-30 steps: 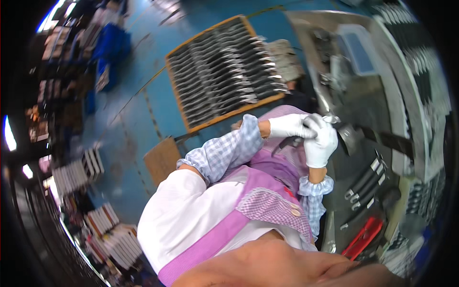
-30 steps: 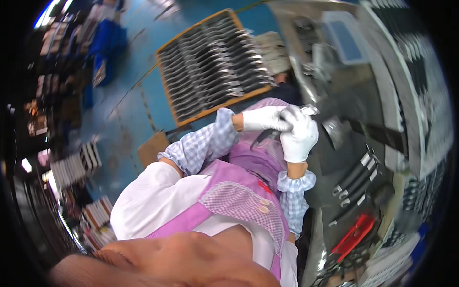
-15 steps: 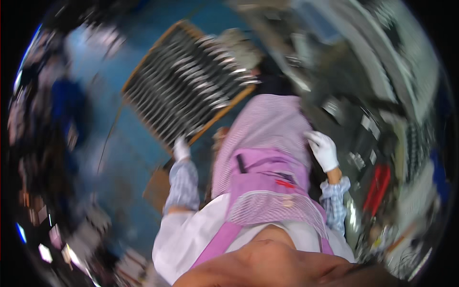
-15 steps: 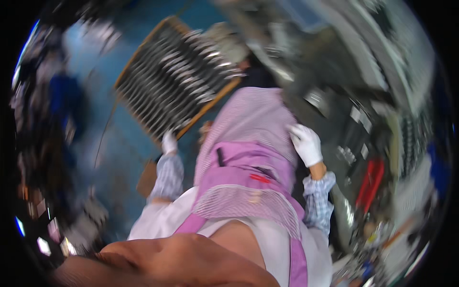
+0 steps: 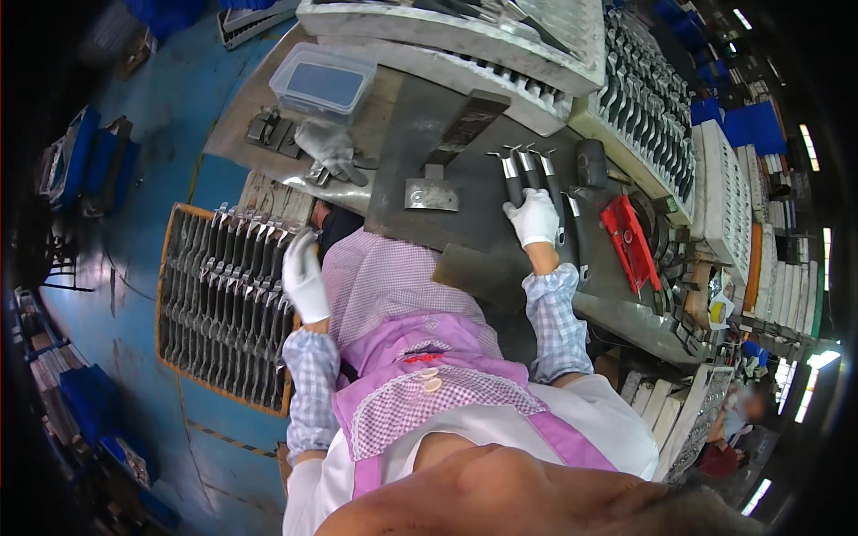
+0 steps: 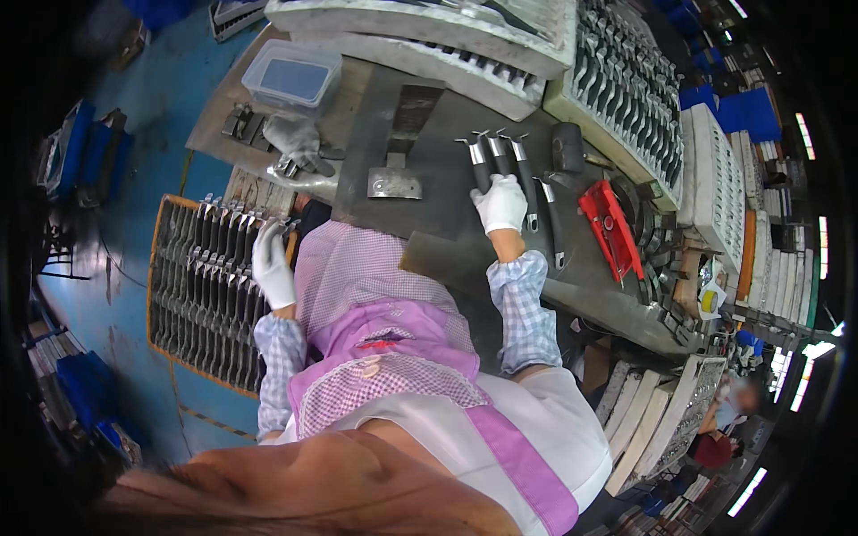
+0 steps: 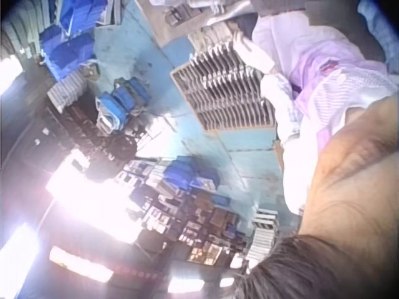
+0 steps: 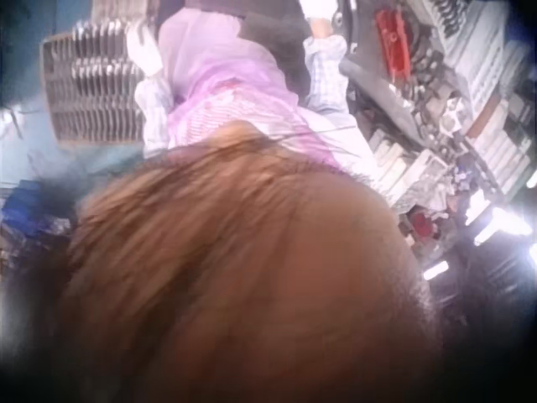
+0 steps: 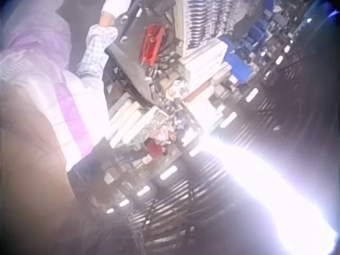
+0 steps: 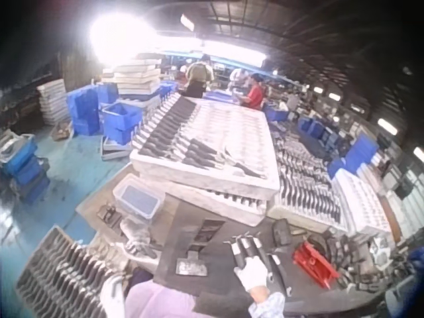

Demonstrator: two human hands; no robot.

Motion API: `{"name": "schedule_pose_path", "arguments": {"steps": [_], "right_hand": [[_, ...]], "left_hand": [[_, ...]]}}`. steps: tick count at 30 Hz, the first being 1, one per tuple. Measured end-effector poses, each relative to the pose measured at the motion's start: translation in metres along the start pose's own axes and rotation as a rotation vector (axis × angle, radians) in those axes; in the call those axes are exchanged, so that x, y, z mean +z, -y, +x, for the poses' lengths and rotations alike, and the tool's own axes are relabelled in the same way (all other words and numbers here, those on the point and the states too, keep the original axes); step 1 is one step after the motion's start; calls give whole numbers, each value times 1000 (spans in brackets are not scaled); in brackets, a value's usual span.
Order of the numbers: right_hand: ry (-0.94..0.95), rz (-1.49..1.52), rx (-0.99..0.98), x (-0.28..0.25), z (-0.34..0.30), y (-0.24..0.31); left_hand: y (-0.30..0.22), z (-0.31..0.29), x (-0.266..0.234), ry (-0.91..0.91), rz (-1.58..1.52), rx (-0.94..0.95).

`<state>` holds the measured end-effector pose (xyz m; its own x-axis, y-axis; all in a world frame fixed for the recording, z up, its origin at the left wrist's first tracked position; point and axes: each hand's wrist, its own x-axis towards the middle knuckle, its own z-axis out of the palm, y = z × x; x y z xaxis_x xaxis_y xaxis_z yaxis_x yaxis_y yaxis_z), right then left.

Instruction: The person is assembling parts of a metal tool using a hammer and manual fitting techniques.

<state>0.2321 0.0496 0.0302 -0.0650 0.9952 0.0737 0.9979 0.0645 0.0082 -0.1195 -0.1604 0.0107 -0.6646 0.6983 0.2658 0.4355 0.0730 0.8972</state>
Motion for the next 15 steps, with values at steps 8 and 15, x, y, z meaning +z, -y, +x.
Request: {"name": "schedule_pose_path", "arguments": {"steps": [8, 15], "right_hand": [[-374, 680, 17, -102, -99, -6], [657, 910, -28, -39, -203, -47]], "left_hand": [[-95, -13, 102, 486, 49, 369], [-146, -15, 150, 905, 226, 1048]]}}
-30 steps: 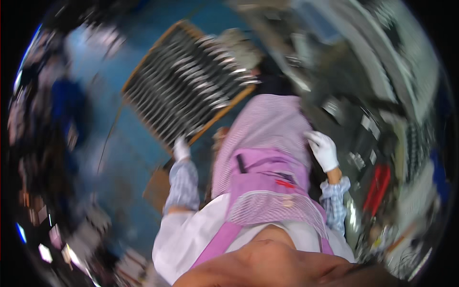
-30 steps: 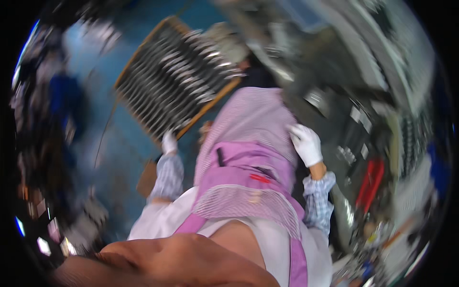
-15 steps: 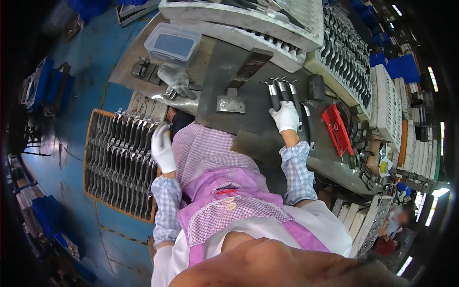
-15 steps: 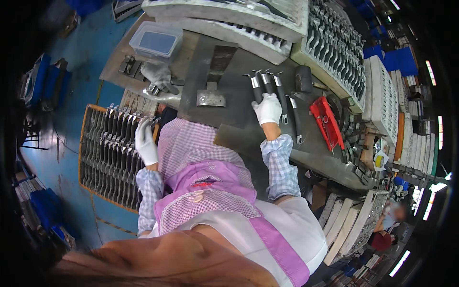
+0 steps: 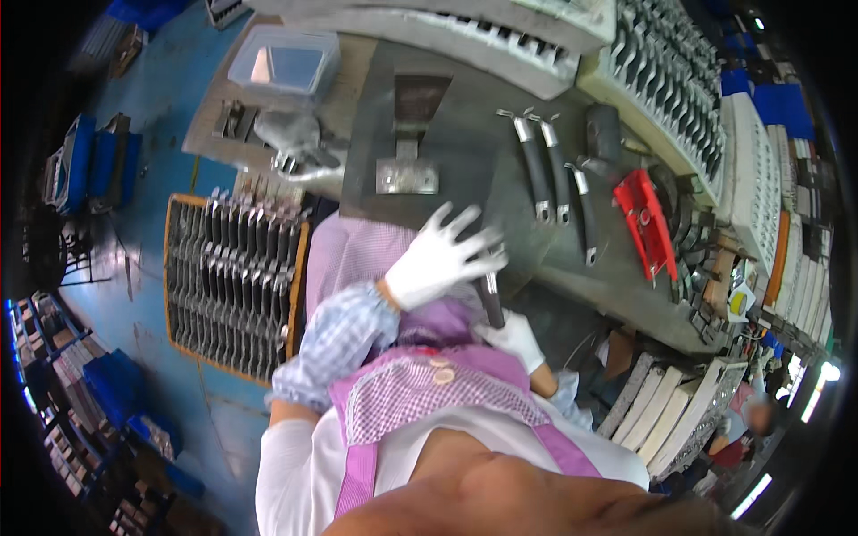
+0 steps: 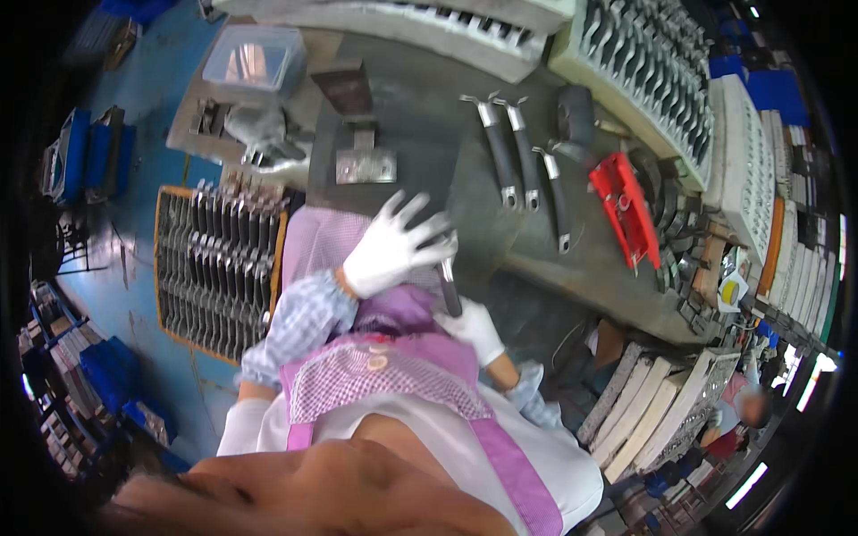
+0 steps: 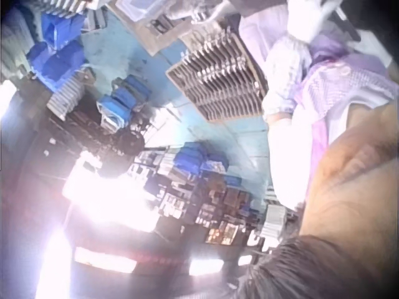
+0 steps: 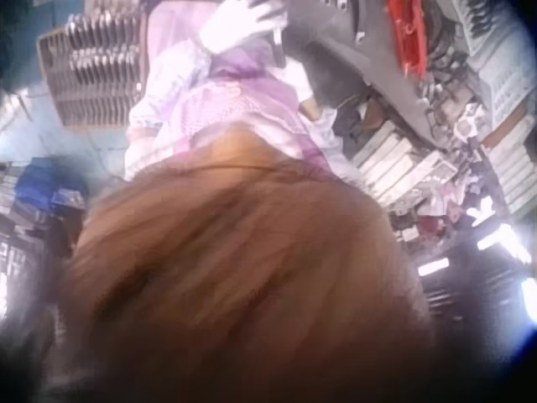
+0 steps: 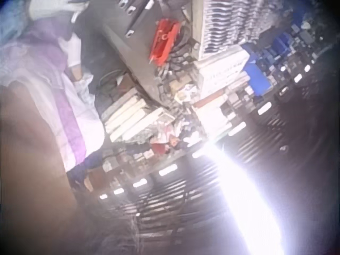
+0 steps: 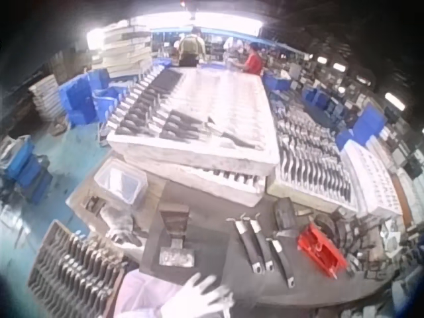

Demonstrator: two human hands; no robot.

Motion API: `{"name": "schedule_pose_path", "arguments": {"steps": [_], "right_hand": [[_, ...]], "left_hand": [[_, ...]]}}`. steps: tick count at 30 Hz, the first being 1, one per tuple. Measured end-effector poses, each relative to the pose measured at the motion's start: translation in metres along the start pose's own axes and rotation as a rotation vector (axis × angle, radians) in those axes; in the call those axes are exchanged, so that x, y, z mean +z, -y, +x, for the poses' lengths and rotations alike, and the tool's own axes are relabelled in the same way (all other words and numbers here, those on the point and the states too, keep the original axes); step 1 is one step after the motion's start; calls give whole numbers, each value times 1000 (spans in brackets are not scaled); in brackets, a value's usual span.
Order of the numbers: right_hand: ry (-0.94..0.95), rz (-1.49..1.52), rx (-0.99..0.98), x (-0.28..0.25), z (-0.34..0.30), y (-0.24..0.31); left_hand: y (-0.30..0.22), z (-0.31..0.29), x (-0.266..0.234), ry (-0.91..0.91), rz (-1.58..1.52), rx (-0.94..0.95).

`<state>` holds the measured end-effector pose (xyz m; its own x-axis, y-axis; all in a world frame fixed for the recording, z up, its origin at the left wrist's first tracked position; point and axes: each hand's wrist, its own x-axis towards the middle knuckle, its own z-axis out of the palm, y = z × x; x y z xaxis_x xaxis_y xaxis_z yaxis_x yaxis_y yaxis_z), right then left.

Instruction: The person is assembling parts of a metal tool using a hammer and manual fitting techniques.

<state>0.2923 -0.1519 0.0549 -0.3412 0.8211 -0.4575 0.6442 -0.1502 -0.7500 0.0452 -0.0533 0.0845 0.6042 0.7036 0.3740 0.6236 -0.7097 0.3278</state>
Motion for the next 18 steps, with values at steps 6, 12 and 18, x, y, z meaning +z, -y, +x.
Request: {"name": "schedule_pose_path", "arguments": {"steps": [6, 12, 18], "right_hand": [[117, 953, 70, -33, 89, 38], [-135, 67, -155, 7, 178, 135], [-375, -172, -353, 18, 215, 160]], "left_hand": [[13, -20, 30, -103, -508, -494], [40, -58, 7, -480, -905, -1170], [68, -81, 7, -873, -1082, -1387]]}}
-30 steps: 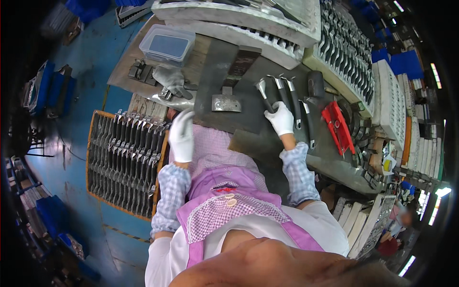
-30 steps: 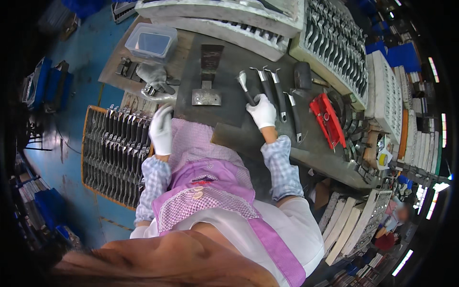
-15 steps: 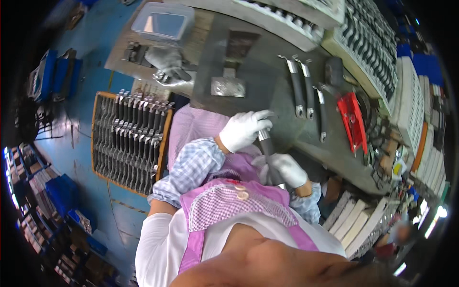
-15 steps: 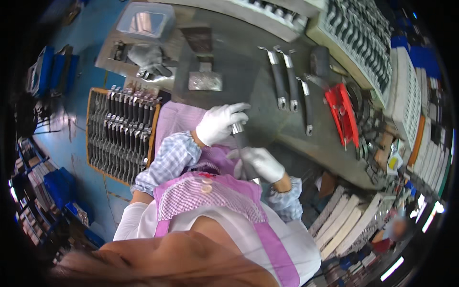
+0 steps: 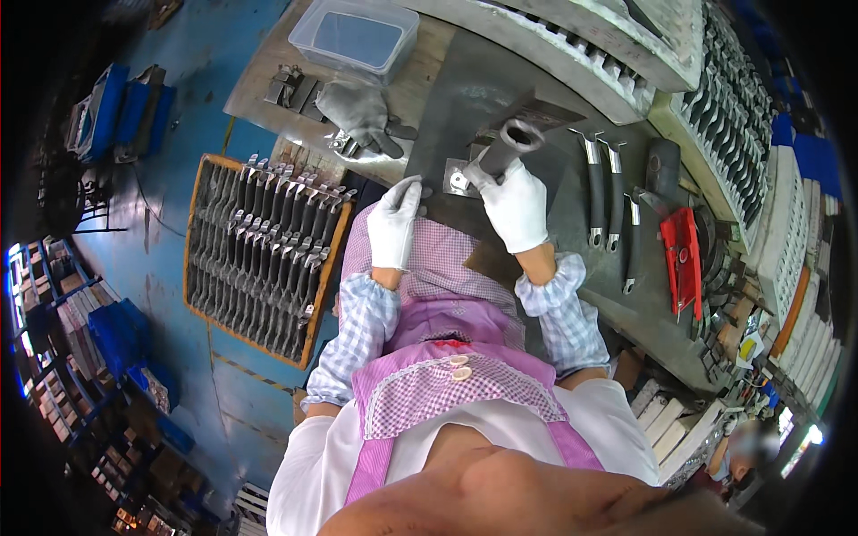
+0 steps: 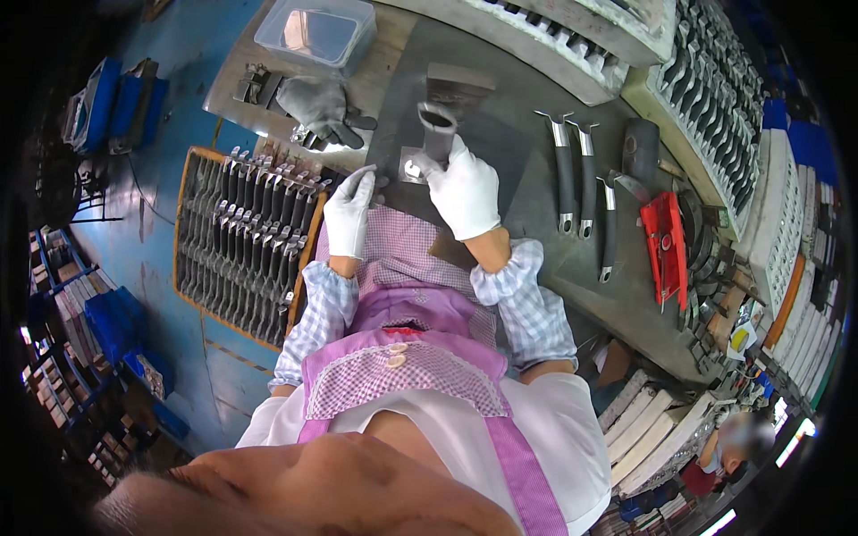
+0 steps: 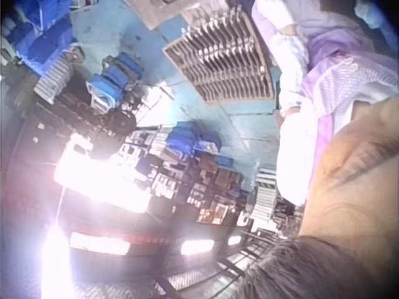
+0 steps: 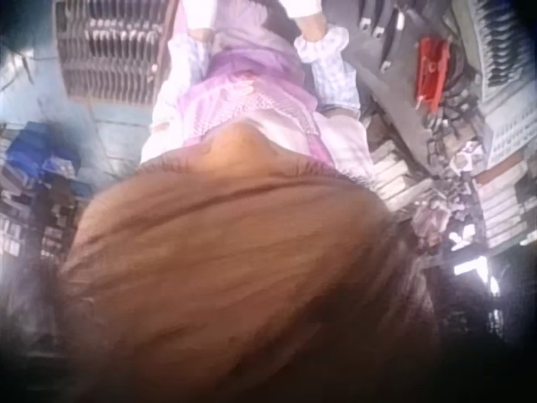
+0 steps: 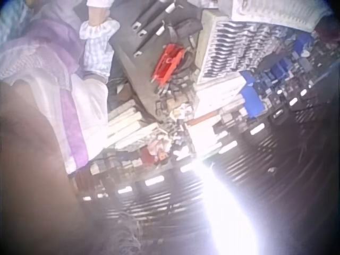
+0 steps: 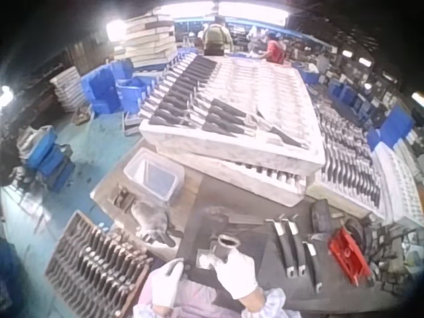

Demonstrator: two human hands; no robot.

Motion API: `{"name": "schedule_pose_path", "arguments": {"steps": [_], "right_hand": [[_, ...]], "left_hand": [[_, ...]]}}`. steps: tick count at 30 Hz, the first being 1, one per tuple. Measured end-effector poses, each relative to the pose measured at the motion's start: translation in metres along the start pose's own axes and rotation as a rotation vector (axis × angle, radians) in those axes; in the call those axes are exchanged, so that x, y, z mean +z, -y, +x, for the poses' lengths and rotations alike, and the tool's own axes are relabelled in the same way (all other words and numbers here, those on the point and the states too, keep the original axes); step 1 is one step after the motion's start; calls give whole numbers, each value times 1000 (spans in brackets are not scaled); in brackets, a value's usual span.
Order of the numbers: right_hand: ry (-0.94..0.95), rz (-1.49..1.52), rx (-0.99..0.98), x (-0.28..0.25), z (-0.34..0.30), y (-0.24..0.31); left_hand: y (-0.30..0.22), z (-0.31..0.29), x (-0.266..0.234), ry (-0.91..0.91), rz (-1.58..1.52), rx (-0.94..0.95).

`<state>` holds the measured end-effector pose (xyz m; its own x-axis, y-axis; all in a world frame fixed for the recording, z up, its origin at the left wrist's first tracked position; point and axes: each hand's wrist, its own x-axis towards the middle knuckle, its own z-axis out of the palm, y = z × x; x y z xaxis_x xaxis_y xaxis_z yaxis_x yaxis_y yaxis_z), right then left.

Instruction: The person is assembling parts of a metal tool using a hammer and manual fitting techniques.

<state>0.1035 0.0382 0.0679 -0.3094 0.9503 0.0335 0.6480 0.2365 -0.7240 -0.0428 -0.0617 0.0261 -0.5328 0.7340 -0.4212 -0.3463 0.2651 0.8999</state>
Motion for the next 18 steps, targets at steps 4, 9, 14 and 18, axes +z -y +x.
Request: {"name": "schedule_pose_path", "arguments": {"steps": [4, 9, 14, 18], "right_hand": [[37, 192, 35, 4, 5, -5], [-26, 502, 42, 0, -13, -65], [-183, 290, -64, 7, -30, -82], [-147, 293, -25, 4, -22, -76]], "left_hand": [[1, 22, 21, -7, 293, 242], [26, 31, 37, -1, 546, 342], [30, 34, 45, -19, 572, 255], [37, 34, 46, -31, 539, 324]]}}
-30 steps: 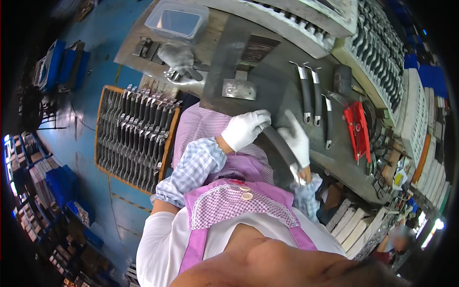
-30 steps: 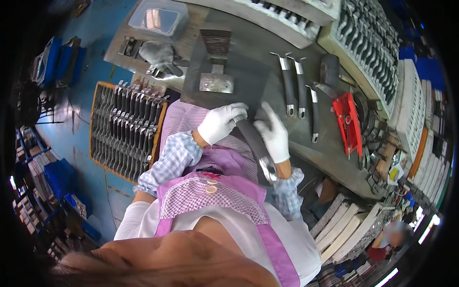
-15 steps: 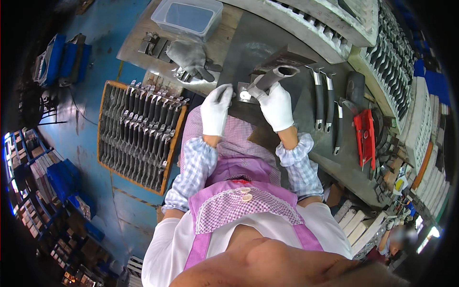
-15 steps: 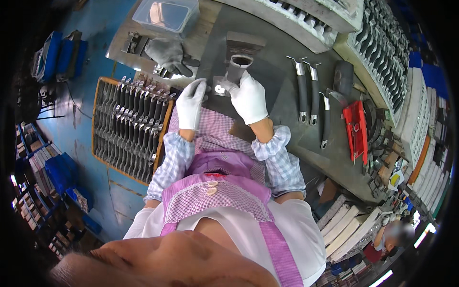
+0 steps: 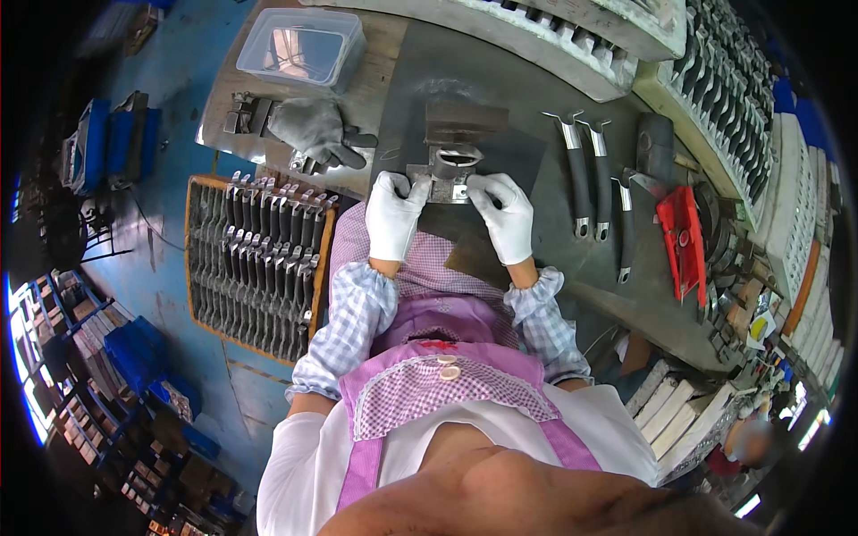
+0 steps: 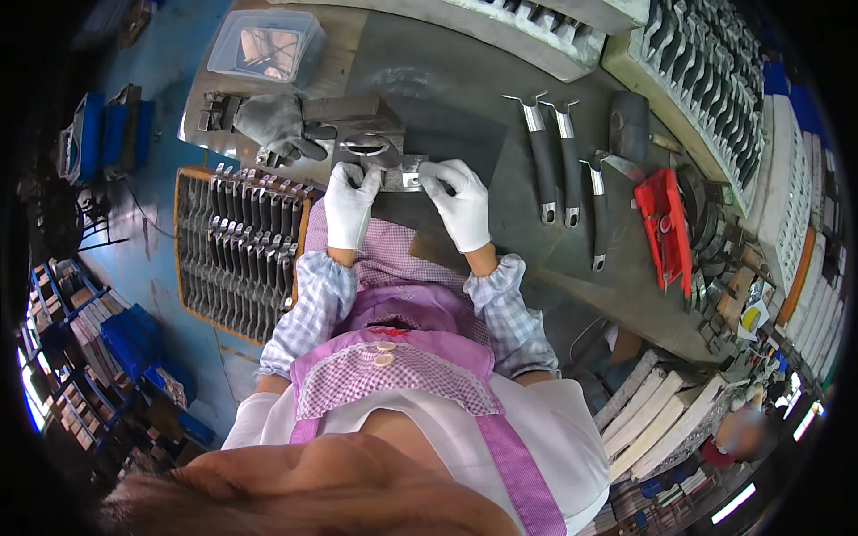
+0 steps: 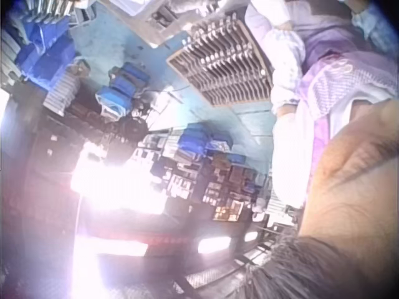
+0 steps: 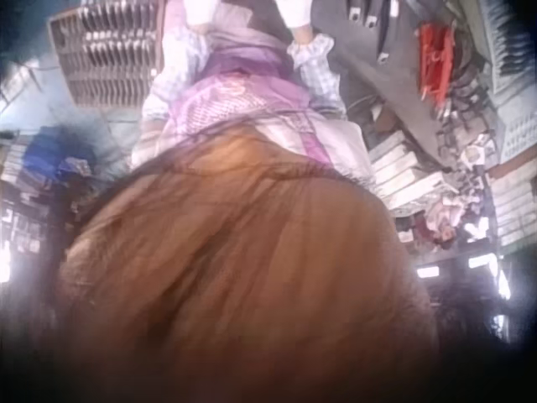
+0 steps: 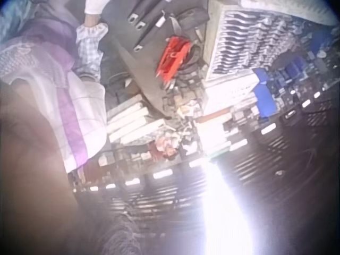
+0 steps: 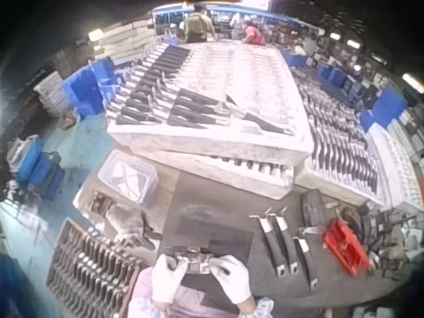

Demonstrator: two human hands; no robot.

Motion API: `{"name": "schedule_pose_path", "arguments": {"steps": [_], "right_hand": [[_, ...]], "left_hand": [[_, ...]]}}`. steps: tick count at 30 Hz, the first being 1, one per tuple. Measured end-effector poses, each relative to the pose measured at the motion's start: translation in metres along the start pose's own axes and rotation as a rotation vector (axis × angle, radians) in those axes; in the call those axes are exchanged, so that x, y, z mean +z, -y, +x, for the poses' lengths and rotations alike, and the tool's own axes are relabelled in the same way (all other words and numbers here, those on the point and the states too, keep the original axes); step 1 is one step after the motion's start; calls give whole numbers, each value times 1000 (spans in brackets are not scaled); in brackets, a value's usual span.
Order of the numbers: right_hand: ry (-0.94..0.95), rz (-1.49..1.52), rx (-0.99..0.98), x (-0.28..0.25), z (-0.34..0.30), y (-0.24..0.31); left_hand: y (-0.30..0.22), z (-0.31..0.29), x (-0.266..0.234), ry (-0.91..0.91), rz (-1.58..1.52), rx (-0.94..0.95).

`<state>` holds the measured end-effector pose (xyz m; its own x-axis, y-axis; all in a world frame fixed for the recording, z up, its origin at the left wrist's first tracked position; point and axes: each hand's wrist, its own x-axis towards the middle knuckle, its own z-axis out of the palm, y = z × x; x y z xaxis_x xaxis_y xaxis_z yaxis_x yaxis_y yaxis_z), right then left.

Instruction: The person is assembling parts of a metal tool using a hammer and manual fitting techniques.

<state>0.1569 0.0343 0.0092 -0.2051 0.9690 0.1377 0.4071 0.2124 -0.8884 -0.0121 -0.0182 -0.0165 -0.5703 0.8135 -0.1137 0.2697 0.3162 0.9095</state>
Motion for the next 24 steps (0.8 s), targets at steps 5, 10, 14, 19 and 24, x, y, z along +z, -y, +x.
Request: {"name": "schedule_pose_path", "arguments": {"steps": [5, 10, 14, 19, 24], "right_hand": [[132, 69, 88, 10, 7, 4], [268, 402, 351, 10, 6, 47], [129, 397, 56, 63, -26, 89], [739, -43, -729, 122, -73, 135], [607, -140, -442, 106, -80, 88]], "left_hand": [[-9, -1, -17, -79, 156, 79], [-18, -5, -47, 124, 55, 34], [-7, -40, -114, 533, -715, -297], [60, -105, -198, 266, -318, -148], [193, -168, -307, -400, -105, -503]]}}
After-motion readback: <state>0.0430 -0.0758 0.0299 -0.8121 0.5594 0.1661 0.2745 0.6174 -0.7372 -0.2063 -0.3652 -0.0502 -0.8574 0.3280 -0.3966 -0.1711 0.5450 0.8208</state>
